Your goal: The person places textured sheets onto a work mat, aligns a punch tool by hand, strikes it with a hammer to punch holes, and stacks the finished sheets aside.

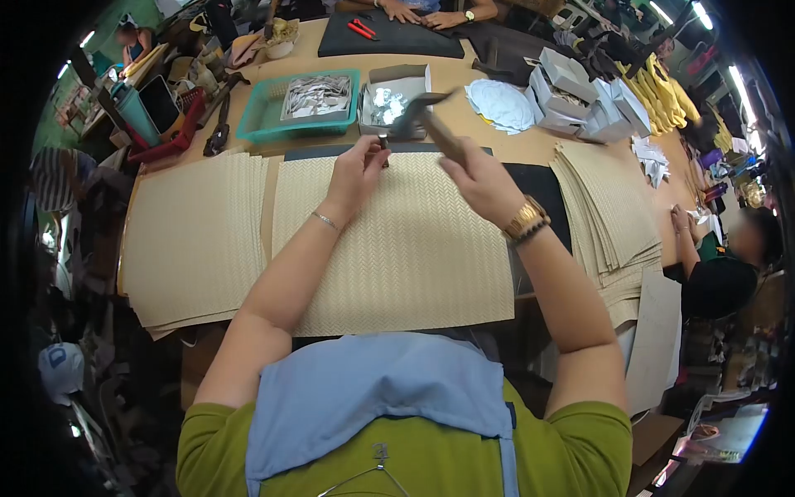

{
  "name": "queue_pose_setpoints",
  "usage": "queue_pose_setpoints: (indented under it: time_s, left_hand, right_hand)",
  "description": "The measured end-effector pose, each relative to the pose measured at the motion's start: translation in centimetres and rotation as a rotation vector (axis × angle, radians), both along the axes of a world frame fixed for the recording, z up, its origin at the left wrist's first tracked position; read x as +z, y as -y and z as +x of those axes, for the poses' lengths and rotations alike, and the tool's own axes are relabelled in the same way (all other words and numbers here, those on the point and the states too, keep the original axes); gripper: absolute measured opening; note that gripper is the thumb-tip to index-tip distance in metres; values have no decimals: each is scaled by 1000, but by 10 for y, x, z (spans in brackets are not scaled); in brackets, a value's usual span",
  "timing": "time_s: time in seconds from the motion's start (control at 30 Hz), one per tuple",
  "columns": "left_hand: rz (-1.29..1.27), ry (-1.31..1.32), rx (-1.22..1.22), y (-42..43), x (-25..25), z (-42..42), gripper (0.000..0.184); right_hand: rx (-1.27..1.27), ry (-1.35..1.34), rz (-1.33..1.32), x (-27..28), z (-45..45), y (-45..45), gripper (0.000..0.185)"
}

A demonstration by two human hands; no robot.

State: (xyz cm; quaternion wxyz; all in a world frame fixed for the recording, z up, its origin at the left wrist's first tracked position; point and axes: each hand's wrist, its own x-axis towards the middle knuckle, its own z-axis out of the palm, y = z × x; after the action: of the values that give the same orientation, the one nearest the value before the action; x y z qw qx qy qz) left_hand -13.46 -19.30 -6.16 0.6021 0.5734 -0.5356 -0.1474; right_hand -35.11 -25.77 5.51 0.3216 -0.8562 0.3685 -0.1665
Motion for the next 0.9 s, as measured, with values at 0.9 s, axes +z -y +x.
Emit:
queue_pose_setpoints:
  time_s: [0.9]
  left_hand:
    - [351,38,480,-213,64,70,18]
  right_hand:
    - [-684,-695,-398,-85,-281,121,52]
